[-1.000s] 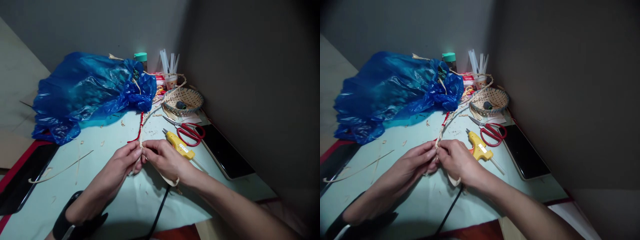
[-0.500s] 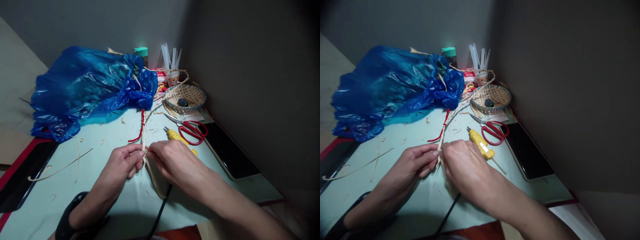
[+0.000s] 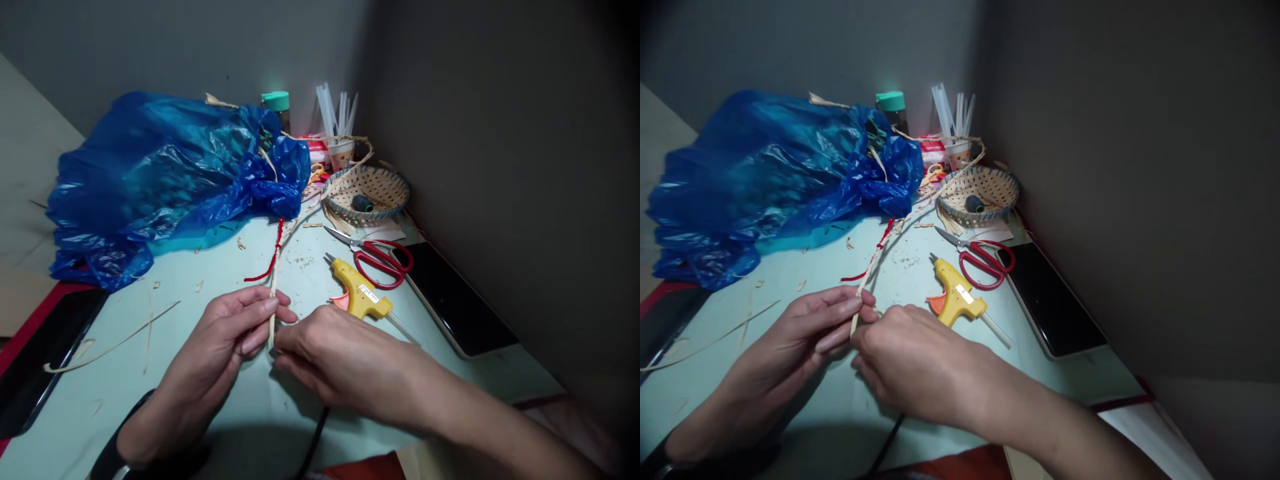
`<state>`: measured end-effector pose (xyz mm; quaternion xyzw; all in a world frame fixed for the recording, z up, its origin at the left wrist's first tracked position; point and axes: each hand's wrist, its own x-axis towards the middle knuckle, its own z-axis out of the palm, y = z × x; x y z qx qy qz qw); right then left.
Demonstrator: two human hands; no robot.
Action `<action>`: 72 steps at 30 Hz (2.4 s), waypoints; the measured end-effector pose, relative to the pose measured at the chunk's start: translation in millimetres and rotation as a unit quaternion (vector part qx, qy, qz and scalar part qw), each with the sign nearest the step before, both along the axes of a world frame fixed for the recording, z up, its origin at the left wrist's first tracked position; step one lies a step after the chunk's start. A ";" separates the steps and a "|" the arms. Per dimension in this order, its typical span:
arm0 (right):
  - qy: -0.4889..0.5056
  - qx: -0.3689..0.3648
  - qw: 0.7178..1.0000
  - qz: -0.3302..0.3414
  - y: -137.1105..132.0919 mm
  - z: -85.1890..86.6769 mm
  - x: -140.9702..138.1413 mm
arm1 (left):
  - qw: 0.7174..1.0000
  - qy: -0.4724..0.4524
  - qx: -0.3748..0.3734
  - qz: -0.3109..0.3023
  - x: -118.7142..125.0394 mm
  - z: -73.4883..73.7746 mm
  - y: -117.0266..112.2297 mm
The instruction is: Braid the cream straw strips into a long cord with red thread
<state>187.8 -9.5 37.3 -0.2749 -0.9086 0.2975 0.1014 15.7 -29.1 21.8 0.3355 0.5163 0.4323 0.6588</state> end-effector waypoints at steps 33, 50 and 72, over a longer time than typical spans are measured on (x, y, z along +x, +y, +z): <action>0.086 -0.160 0.974 -0.133 -54.7 24.3 45.3 | 0.969 -0.199 -0.089 0.113 -0.1 7.3 0.1; -0.257 0.232 0.884 -0.313 54.9 -20.1 54.6 | 0.956 -0.280 -0.058 0.071 -9.5 17.9 2.5; 0.257 0.121 0.884 -0.372 -4.0 3.0 70.3 | 0.898 -0.417 -0.030 0.137 -7.6 11.3 -0.4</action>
